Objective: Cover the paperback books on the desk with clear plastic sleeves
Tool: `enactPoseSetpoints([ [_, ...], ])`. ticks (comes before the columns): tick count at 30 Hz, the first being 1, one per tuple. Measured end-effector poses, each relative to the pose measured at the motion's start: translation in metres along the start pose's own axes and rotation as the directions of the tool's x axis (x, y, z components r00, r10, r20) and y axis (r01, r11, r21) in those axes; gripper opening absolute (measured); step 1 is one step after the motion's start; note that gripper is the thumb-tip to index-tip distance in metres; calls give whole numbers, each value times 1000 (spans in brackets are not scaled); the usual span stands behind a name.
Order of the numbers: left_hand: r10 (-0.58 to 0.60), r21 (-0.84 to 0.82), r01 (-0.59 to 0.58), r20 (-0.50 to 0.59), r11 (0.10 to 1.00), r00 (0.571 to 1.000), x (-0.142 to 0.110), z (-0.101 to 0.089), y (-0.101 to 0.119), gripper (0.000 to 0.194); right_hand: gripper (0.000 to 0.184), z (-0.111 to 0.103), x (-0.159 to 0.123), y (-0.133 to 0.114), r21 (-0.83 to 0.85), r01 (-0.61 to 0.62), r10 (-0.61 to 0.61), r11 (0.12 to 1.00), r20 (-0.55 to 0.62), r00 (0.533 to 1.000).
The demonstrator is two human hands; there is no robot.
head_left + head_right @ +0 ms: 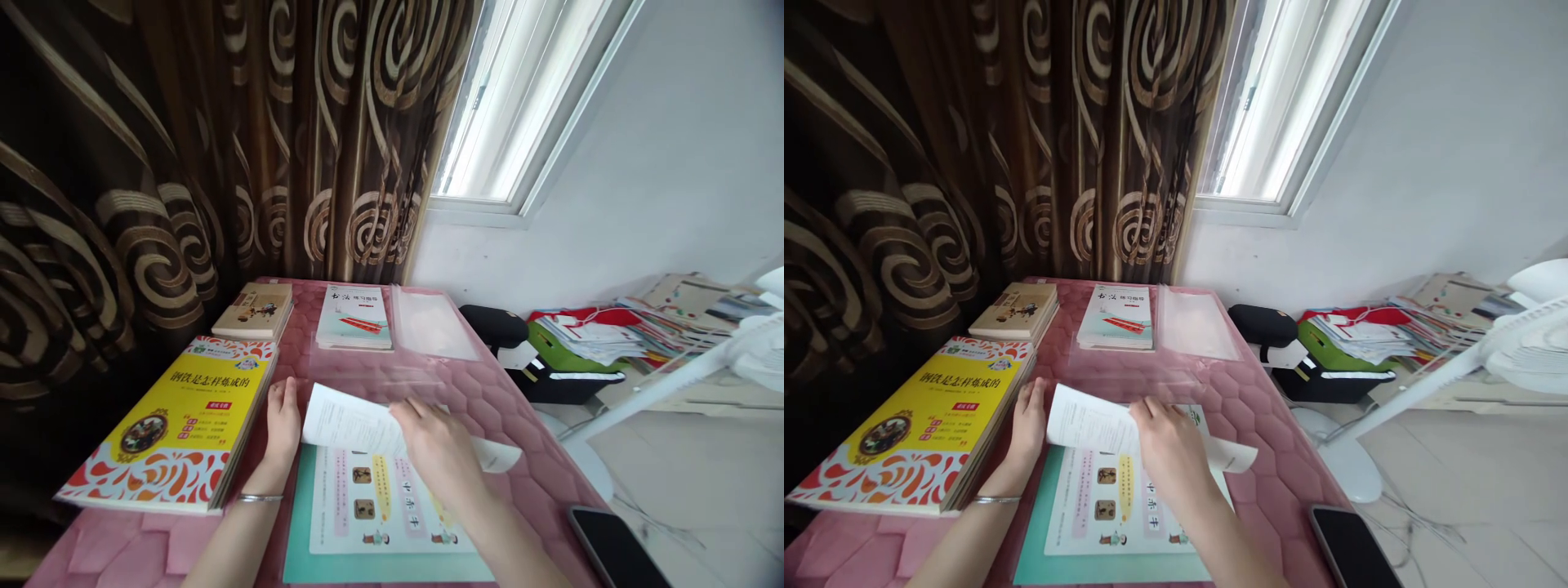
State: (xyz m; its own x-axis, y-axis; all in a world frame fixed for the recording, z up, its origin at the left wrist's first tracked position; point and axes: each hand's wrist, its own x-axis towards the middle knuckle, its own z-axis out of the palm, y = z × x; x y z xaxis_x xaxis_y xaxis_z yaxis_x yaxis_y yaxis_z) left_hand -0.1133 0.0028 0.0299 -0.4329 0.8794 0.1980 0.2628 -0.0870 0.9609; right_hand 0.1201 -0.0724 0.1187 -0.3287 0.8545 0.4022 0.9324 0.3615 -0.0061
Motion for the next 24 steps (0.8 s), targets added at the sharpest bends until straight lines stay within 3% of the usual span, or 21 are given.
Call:
enactPoseSetpoints([
  [2,-39,-106,40,15,994,999,-7,-4,11,49,25,2,16,3,31,-55,55,998,5,998],
  [5,2,-223,42,195,974,981,-15,-5,22,48,24,5,30,9,141,-149,142,979,58,988],
  [8,22,-304,84,330,949,944,-13,-5,24,45,27,0,33,15,291,-254,200,923,201,959],
  [12,-23,-361,242,515,901,857,-5,-15,31,46,25,-13,21,19,431,-312,125,847,408,904],
  [14,-4,-267,239,660,934,751,-5,-24,44,48,24,-17,9,14,498,-282,20,820,468,884],
  [15,18,-196,191,742,962,671,-8,-28,52,47,22,-17,1,11,531,-248,-53,810,489,871],
  [16,31,-120,122,825,985,564,-13,-31,61,44,19,-16,-9,7,560,-204,-135,803,504,853],
  [19,42,29,-209,945,978,325,-39,-32,86,33,7,-3,-43,-5,582,-46,-325,812,516,793],
  [21,-10,108,-443,976,890,216,-64,-28,92,33,22,11,-68,-9,530,49,-348,847,482,804],
  [24,-116,189,-652,981,735,154,-96,-21,83,47,37,31,-98,-6,427,135,-326,894,415,850],
])
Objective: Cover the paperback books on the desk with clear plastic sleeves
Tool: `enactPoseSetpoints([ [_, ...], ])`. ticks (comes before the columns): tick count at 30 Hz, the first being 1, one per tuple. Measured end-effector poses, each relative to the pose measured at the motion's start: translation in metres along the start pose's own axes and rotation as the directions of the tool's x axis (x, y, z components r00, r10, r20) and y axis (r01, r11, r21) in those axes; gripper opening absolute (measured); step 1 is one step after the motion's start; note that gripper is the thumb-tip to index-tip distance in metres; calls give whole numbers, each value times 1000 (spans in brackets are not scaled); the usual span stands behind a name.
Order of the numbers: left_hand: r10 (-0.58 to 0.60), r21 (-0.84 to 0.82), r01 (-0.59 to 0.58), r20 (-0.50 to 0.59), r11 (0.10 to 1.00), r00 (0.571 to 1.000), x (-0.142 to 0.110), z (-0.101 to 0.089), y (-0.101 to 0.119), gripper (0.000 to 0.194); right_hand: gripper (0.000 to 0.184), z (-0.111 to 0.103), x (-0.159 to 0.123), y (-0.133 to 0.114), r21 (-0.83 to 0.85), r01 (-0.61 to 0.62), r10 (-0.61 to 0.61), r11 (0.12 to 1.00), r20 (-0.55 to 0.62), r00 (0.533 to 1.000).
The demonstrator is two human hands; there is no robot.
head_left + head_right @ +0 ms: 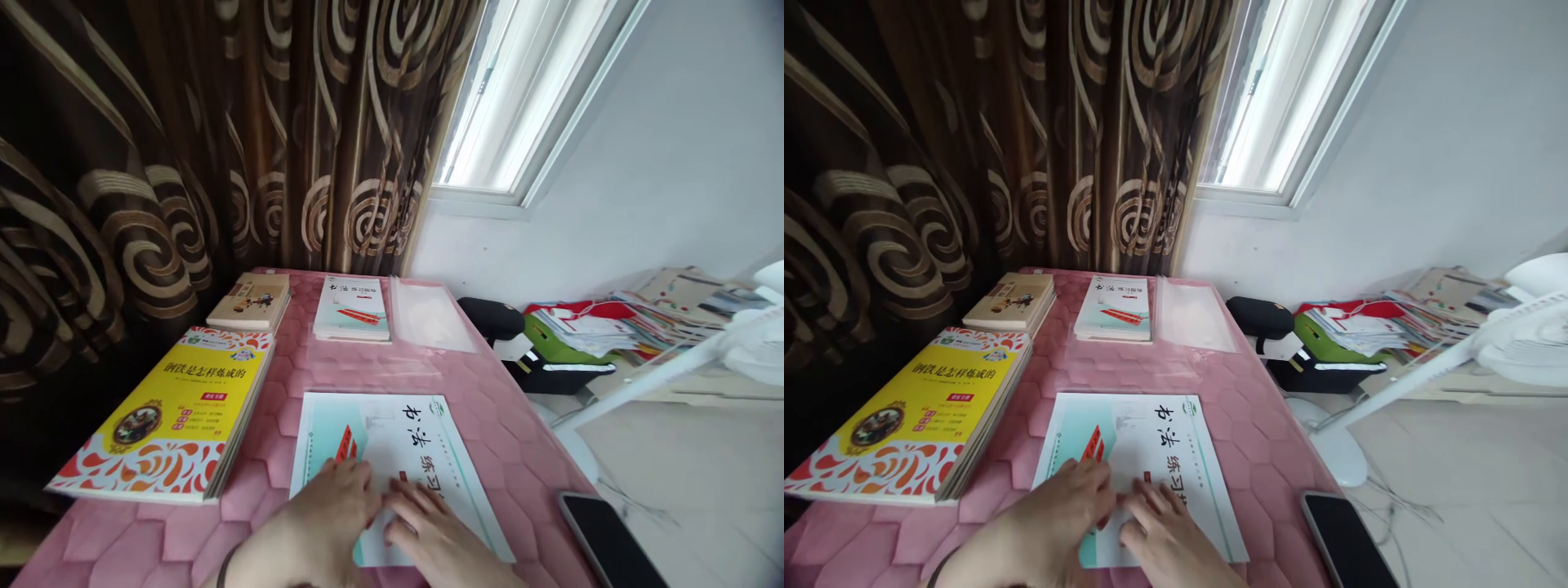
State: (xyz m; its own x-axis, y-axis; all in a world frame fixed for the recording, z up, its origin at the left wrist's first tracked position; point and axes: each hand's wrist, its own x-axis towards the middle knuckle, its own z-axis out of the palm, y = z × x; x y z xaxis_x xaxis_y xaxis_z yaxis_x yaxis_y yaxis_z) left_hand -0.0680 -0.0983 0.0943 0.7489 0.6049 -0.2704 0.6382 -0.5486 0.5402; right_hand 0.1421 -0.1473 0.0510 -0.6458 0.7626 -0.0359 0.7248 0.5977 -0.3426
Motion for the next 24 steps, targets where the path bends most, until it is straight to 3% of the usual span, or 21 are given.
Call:
enactPoseSetpoints([
  [2,-30,61,29,17,998,999,0,16,-1,59,38,9,-7,4,-8,-35,35,999,-13,999],
  [6,-44,28,45,-37,999,998,-6,25,-10,54,29,-1,-10,5,88,-89,91,992,-10,996],
  [10,-47,-17,46,-37,999,998,-11,18,-10,43,28,-17,-5,3,171,-108,107,979,15,994],
  [17,-47,-50,45,-31,998,998,-14,5,-9,23,25,-27,-5,10,274,-133,136,953,6,991],
  [20,-13,-41,11,-55,999,998,-15,-3,-9,7,15,-39,-4,10,308,-156,163,939,2,987],
  [24,-123,7,126,-175,992,977,-14,-16,-7,27,25,-62,5,10,228,-236,247,945,-22,969],
])
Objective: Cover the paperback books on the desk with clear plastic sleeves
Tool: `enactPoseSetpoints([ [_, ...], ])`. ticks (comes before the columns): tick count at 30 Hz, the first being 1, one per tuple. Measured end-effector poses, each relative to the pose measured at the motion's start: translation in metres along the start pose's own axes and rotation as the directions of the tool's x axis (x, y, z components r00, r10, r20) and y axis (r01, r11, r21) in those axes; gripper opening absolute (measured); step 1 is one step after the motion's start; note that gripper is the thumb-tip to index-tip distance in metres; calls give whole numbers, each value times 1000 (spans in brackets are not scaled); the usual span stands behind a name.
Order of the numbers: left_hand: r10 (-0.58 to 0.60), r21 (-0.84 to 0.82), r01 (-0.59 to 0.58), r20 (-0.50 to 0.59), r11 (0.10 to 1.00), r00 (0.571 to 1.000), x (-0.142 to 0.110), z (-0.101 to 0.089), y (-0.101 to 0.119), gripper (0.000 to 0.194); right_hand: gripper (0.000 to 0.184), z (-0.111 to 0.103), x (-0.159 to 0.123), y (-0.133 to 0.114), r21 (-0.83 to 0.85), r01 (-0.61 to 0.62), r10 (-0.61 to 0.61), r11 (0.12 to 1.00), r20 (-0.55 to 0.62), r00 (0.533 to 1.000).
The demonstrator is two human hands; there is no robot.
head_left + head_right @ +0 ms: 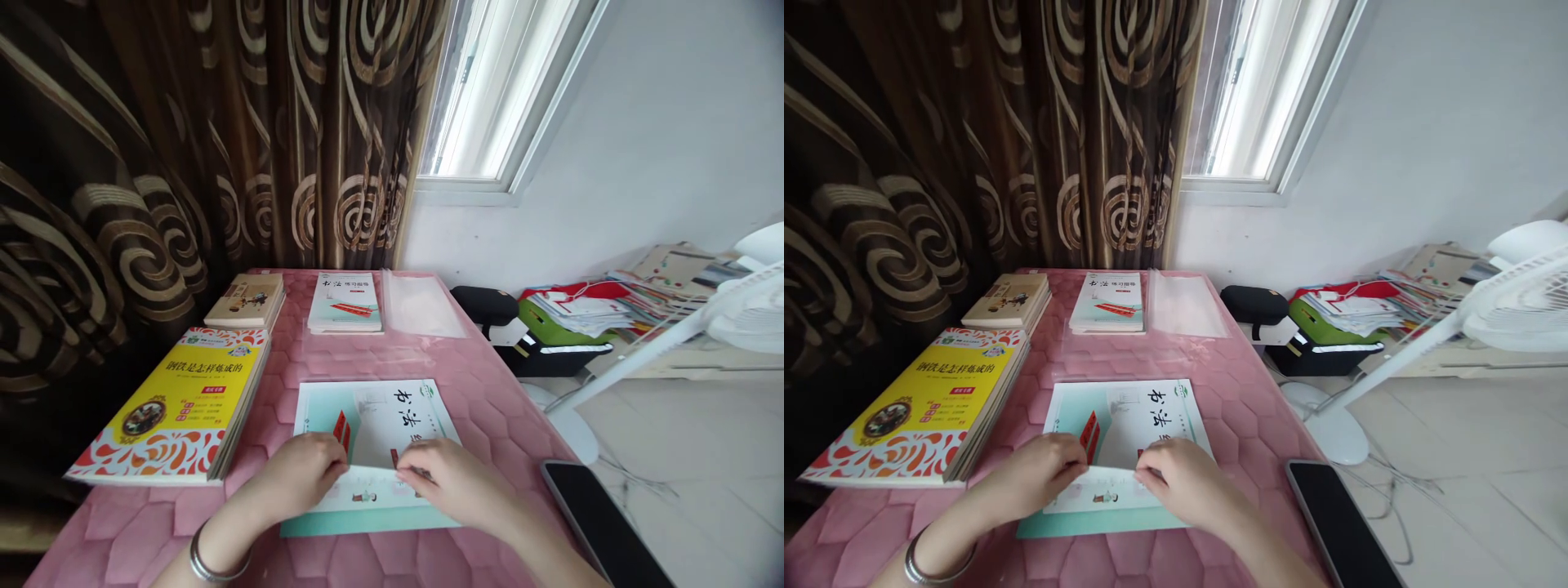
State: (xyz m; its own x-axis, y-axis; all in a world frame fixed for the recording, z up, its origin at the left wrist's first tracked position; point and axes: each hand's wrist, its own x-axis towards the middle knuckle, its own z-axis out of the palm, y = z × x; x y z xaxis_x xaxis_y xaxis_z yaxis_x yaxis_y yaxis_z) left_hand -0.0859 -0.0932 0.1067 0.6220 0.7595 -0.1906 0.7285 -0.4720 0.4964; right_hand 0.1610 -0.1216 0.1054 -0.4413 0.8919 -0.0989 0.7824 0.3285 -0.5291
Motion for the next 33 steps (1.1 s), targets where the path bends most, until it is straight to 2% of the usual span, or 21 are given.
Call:
enactPoseSetpoints([
  [4,-126,-11,126,-111,992,986,8,-10,0,26,28,-12,13,-3,-38,-79,77,996,-64,995],
  [8,-168,-26,166,-132,986,977,13,-11,-2,21,21,-13,19,-1,-25,-126,125,992,-56,991],
  [15,-85,-70,84,-11,994,996,7,1,-3,13,11,-1,11,15,204,-186,145,961,201,969],
  [20,-84,-89,85,16,992,996,6,2,-2,12,9,3,8,20,209,-124,86,970,180,980],
  [22,-63,-170,80,103,982,993,6,1,-2,9,7,4,8,20,192,-108,69,975,197,978],
  [24,-35,-219,76,185,973,982,7,2,-2,16,7,5,8,20,183,-85,44,980,218,975],
  [27,24,-108,-1,216,994,976,8,10,0,31,2,9,7,20,178,-15,-30,984,248,968],
  [30,69,14,-74,222,997,973,8,20,2,29,15,17,3,19,139,30,-63,990,242,968],
  [33,85,25,-92,209,995,974,7,24,4,27,28,27,-2,19,78,41,-57,996,220,974],
])
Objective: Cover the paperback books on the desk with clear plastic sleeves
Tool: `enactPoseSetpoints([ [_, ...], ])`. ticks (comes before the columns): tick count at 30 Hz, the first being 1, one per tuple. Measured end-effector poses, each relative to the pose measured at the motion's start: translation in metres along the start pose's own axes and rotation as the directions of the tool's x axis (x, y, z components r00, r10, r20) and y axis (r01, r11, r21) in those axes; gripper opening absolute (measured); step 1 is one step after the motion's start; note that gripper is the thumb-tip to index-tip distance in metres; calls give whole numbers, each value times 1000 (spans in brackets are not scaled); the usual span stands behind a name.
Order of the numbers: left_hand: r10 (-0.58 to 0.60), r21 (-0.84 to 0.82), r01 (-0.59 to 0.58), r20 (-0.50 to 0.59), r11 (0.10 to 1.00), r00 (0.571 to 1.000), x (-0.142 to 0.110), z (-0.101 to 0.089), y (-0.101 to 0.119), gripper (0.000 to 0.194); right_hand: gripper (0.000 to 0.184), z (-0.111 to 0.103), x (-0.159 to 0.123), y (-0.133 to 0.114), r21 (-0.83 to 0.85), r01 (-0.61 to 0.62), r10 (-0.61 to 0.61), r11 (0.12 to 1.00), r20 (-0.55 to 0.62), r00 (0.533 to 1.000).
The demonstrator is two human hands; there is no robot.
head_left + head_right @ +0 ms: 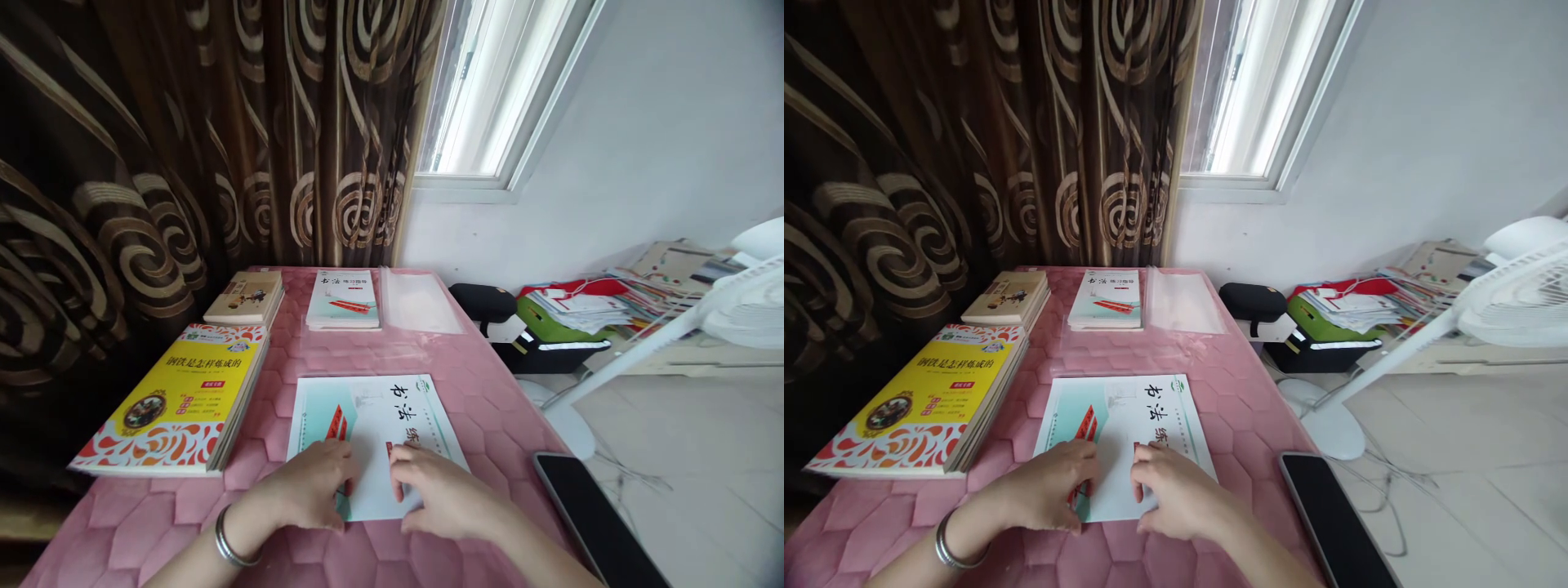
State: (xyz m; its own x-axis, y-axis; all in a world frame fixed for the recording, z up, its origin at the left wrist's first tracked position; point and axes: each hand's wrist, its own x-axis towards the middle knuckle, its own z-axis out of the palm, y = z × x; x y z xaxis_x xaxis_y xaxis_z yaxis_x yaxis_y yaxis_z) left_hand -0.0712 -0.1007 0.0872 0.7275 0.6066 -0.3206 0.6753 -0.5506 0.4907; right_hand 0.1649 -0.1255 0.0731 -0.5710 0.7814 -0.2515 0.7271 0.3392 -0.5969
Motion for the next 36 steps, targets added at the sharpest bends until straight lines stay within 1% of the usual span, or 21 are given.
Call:
enactPoseSetpoints([
  [2,7,-23,-7,0,1000,1000,-2,-1,2,27,30,5,-1,1,-27,9,-10,1000,-20,1000],
  [5,16,-55,-15,10,998,1000,-5,-6,4,26,26,8,-2,4,-28,35,-35,999,-34,999],
  [11,-16,-147,23,49,989,999,-7,-10,-2,29,28,1,0,8,36,41,-41,999,9,999],
  [14,-2,-160,11,57,987,998,-7,-12,-7,28,29,-2,1,7,44,45,-46,998,22,999],
  [21,33,-187,-25,45,982,998,-7,-17,-11,20,24,-9,0,3,73,49,-50,996,8,999],
  [26,55,-193,-51,16,980,998,-8,-21,-12,14,13,-10,0,2,80,80,-79,994,-15,997],
  [31,78,-191,-78,-8,979,997,-8,-21,-15,14,18,-10,1,0,109,87,-86,990,-13,996],
  [36,82,-195,-81,-7,977,997,-7,-20,-15,13,17,-9,4,6,157,87,-87,984,-9,996],
])
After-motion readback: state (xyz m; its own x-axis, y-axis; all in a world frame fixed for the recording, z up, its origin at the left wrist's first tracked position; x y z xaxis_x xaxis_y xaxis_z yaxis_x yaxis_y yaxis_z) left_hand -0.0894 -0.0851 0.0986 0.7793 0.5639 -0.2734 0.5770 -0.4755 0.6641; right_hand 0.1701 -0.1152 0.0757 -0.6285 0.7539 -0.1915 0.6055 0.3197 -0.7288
